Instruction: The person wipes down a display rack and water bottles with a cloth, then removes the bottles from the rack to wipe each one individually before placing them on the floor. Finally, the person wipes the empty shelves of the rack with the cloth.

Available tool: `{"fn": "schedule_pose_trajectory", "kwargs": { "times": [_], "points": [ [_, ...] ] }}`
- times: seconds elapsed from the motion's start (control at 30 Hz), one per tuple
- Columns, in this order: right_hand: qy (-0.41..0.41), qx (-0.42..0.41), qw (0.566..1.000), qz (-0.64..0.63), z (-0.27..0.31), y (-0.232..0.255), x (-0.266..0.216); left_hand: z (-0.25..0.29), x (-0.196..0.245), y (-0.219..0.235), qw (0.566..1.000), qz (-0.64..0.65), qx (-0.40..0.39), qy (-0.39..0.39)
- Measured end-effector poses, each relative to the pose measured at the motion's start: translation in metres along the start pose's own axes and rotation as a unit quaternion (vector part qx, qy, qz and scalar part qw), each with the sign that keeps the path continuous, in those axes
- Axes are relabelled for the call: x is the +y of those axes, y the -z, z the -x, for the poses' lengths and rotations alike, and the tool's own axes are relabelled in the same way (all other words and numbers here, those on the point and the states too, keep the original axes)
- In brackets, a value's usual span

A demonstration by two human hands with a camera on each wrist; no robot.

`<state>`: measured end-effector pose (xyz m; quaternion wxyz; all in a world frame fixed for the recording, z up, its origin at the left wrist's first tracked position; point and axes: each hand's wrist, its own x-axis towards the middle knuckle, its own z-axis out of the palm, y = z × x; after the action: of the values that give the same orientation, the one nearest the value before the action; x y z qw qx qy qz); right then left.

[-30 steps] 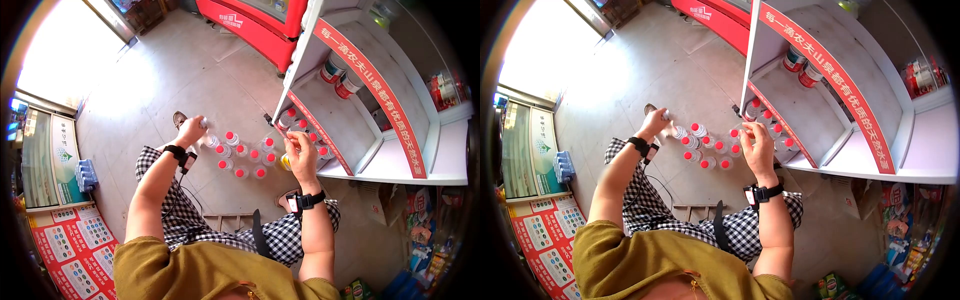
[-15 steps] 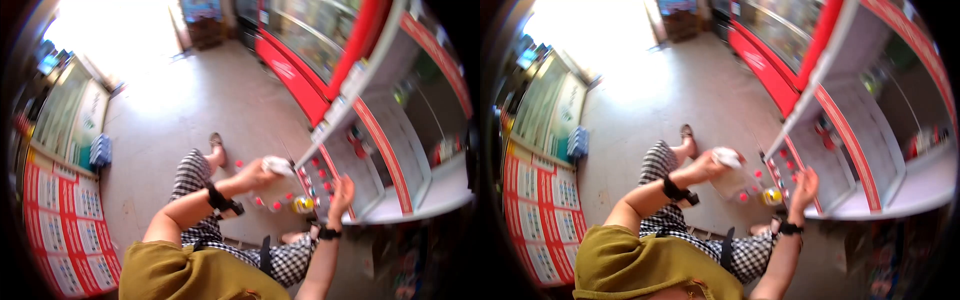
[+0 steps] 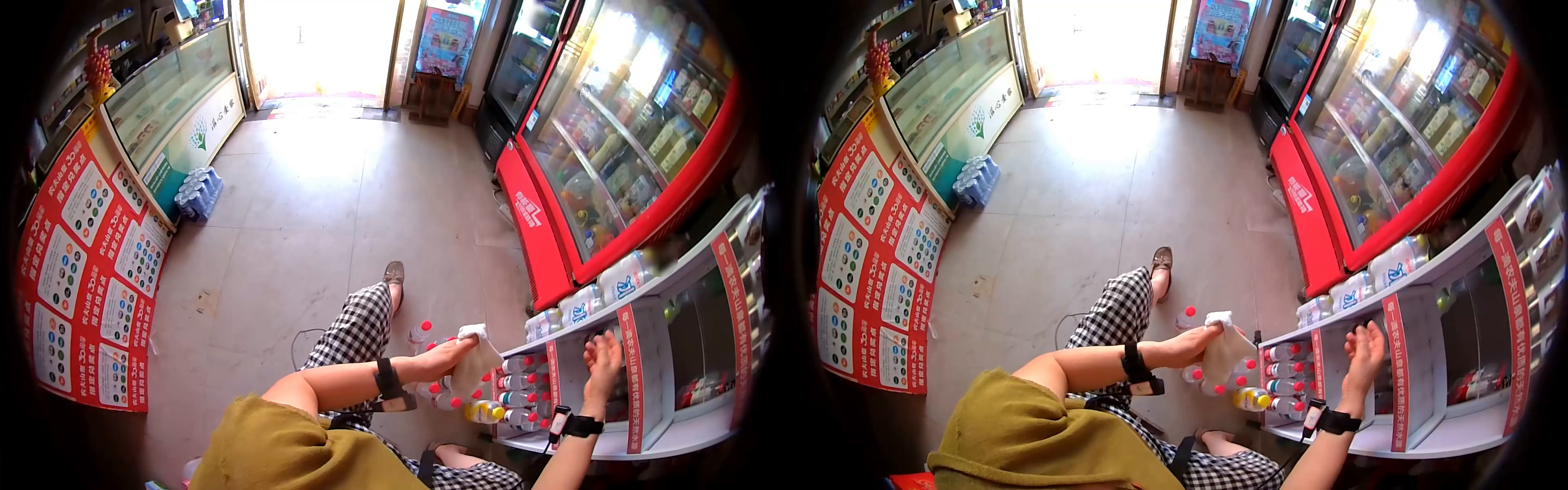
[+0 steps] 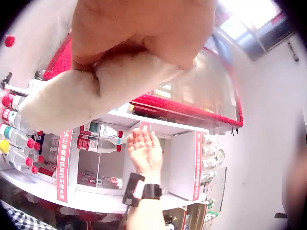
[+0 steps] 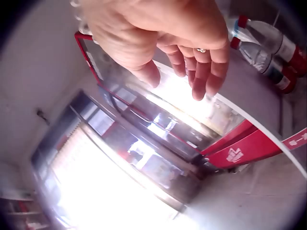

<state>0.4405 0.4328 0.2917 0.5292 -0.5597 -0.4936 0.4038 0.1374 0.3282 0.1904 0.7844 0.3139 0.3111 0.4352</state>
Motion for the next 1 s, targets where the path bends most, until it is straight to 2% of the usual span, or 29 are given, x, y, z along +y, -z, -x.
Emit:
{"fn": "schedule_pose_trajectory", "kwargs": {
  "times": [0.07, 0.17, 0.23, 0.3, 0.37, 0.43, 0.47, 0.5, 0.53, 0.6, 0.63, 0.67, 0.77, 0.8, 0.83, 0.9, 0.93, 1.0],
  "points": [
    [-0.07, 0.038, 0.997, 0.018, -0.012, 0.01, 0.035, -0.003, 0.014, 0.006, 0.999, 0.018, 0.018, 0.02],
    [-0.163, 0.097, 0.982, 0.002, -0.024, 0.051, 0.079, -0.016, 0.021, 0.034, 0.998, 0.035, 0.03, 0.041],
    [-0.171, 0.17, 0.97, -0.01, -0.04, 0.089, 0.113, -0.024, 0.016, 0.044, 0.998, 0.032, 0.041, 0.046],
    [-0.157, 0.279, 0.947, -0.003, -0.052, 0.114, 0.128, -0.028, 0.007, 0.05, 0.992, 0.04, 0.059, 0.104],
    [-0.114, 0.327, 0.935, 0.074, -0.05, 0.122, 0.117, -0.043, -0.019, 0.064, 0.988, 0.065, 0.05, 0.128],
    [-0.048, 0.328, 0.923, 0.196, -0.08, 0.175, 0.152, -0.055, -0.037, 0.079, 0.985, 0.084, 0.03, 0.15],
    [-0.054, 0.364, 0.903, 0.222, -0.072, 0.158, 0.132, -0.056, -0.039, 0.082, 0.985, 0.091, 0.03, 0.147],
    [-0.064, 0.38, 0.895, 0.222, -0.086, 0.18, 0.148, -0.057, -0.04, 0.085, 0.983, 0.087, 0.034, 0.16],
    [-0.05, 0.38, 0.889, 0.25, -0.099, 0.201, 0.161, -0.058, -0.042, 0.086, 0.981, 0.081, 0.038, 0.174],
    [-0.038, 0.375, 0.883, 0.279, -0.103, 0.195, 0.156, -0.063, -0.045, 0.085, 0.979, 0.081, 0.042, 0.184],
    [-0.01, 0.332, 0.901, 0.279, -0.101, 0.194, 0.152, -0.064, -0.047, 0.085, 0.977, 0.077, 0.044, 0.194],
    [0.017, 0.289, 0.916, 0.277, -0.095, 0.182, 0.139, -0.065, -0.051, 0.087, 0.977, 0.074, 0.04, 0.195],
    [0.044, 0.286, 0.902, 0.32, -0.081, 0.144, 0.115, -0.068, -0.06, 0.09, 0.977, 0.062, 0.012, 0.202],
    [0.08, 0.295, 0.902, 0.306, -0.075, 0.125, 0.106, -0.068, -0.06, 0.09, 0.978, 0.055, 0.011, 0.199],
    [0.078, 0.293, 0.903, 0.305, -0.072, 0.117, 0.101, -0.068, -0.062, 0.091, 0.978, 0.055, 0.013, 0.2],
    [0.071, 0.217, 0.935, 0.273, -0.07, 0.109, 0.095, -0.071, -0.067, 0.095, 0.981, 0.033, 0.009, 0.19],
    [0.071, 0.216, 0.935, 0.272, -0.074, 0.111, 0.101, -0.073, -0.07, 0.097, 0.981, 0.033, 0.01, 0.19],
    [0.09, 0.212, 0.954, 0.192, -0.089, 0.122, 0.126, -0.074, -0.075, 0.1, 0.984, 0.006, 0.011, 0.179]
  ]
}}
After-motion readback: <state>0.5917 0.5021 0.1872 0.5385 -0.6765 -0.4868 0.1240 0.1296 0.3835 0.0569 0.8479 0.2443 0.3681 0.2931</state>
